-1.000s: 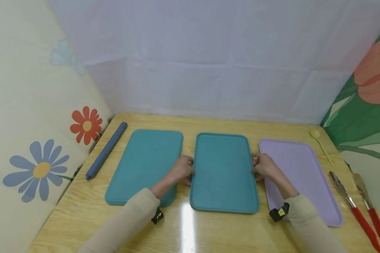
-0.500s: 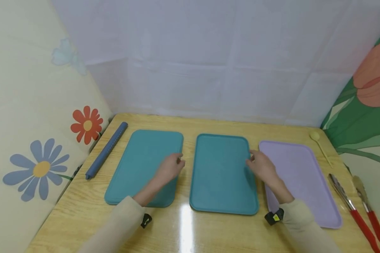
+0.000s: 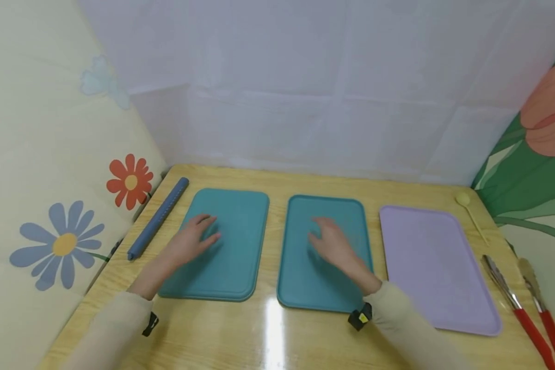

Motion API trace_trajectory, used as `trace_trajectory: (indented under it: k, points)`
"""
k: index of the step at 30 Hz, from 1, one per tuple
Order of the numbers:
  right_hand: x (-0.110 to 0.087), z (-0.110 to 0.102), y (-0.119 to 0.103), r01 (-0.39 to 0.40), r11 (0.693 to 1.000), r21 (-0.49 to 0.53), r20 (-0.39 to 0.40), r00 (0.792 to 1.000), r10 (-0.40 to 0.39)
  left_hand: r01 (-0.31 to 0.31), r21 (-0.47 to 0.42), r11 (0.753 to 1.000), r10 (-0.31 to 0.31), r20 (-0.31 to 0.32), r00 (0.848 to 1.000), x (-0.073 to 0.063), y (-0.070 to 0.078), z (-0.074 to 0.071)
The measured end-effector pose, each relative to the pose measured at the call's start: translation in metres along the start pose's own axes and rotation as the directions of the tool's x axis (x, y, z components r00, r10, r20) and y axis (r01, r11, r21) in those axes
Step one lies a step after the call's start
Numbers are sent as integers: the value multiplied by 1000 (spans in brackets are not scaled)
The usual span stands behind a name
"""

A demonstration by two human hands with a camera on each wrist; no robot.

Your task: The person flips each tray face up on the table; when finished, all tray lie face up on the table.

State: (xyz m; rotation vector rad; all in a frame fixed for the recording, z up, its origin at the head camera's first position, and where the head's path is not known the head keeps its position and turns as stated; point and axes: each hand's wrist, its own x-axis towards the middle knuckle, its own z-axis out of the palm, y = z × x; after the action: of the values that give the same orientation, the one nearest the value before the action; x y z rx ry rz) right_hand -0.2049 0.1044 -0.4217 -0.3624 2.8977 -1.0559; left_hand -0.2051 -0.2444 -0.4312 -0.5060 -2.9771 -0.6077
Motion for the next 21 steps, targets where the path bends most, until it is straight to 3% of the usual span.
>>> trace_trajectory:
  k: [4, 12, 16, 21]
  points:
    - [8, 18, -21, 24, 999, 29, 45, 999, -25, 10, 60, 998, -12, 31, 999, -11, -17, -7]
    - [26, 47, -56, 91, 995, 32, 108, 990, -94, 37, 56, 998, -40, 55, 998, -15, -39, -11]
    - [29, 61, -69, 55, 998, 44, 183, 981, -62, 37, 3, 999, -37, 82, 996, -16, -43, -7]
    - [32, 75, -79, 36, 999, 15, 220, 975, -38, 67, -28, 997, -64, 93, 994, -18, -43, -5]
